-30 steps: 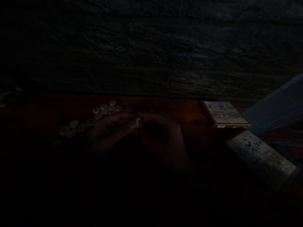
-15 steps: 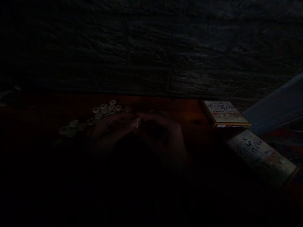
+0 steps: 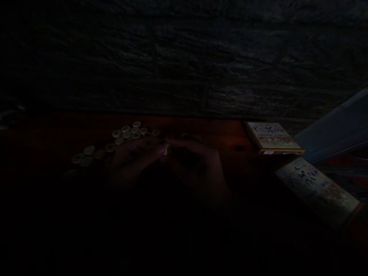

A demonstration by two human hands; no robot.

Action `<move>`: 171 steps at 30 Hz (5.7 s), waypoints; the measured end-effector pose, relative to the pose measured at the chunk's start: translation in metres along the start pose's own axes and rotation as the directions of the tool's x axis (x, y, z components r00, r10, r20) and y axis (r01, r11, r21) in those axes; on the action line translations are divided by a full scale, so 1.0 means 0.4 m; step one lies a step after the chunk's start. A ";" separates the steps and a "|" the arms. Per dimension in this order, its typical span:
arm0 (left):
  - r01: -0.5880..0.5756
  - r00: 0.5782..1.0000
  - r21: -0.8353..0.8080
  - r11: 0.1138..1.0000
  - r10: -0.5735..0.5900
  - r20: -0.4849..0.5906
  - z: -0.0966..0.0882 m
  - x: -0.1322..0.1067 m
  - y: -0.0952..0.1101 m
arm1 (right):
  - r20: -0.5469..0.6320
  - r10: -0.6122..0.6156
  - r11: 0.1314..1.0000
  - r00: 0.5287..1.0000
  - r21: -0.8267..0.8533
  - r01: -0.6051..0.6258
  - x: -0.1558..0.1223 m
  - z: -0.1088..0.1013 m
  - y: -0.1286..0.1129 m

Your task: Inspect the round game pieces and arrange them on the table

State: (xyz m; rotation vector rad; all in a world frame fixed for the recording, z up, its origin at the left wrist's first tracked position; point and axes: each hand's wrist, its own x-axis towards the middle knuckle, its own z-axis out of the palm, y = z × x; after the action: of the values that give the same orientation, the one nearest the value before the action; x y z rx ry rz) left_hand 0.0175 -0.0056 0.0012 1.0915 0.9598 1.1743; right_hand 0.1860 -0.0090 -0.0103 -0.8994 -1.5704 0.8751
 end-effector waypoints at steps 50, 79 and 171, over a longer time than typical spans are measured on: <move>-0.028 0.996 0.001 1.000 0.028 0.086 -0.005 -0.001 0.001 | -0.006 0.005 1.000 1.000 0.006 -0.005 0.000 0.000 -0.002; 0.041 0.998 -0.031 0.999 -0.040 0.049 -0.002 -0.008 0.005 | -0.007 -0.003 0.999 1.000 -0.042 0.003 0.003 0.000 -0.006; 0.055 0.997 -0.012 0.998 -0.054 0.052 -0.006 0.002 0.001 | 0.007 -0.020 0.998 1.000 -0.055 0.020 -0.003 -0.004 0.001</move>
State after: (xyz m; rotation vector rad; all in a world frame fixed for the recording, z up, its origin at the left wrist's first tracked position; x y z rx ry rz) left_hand 0.0153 -0.0046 0.0011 1.0738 0.9352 1.1016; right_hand 0.1879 -0.0096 -0.0108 -0.9192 -1.6132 0.8254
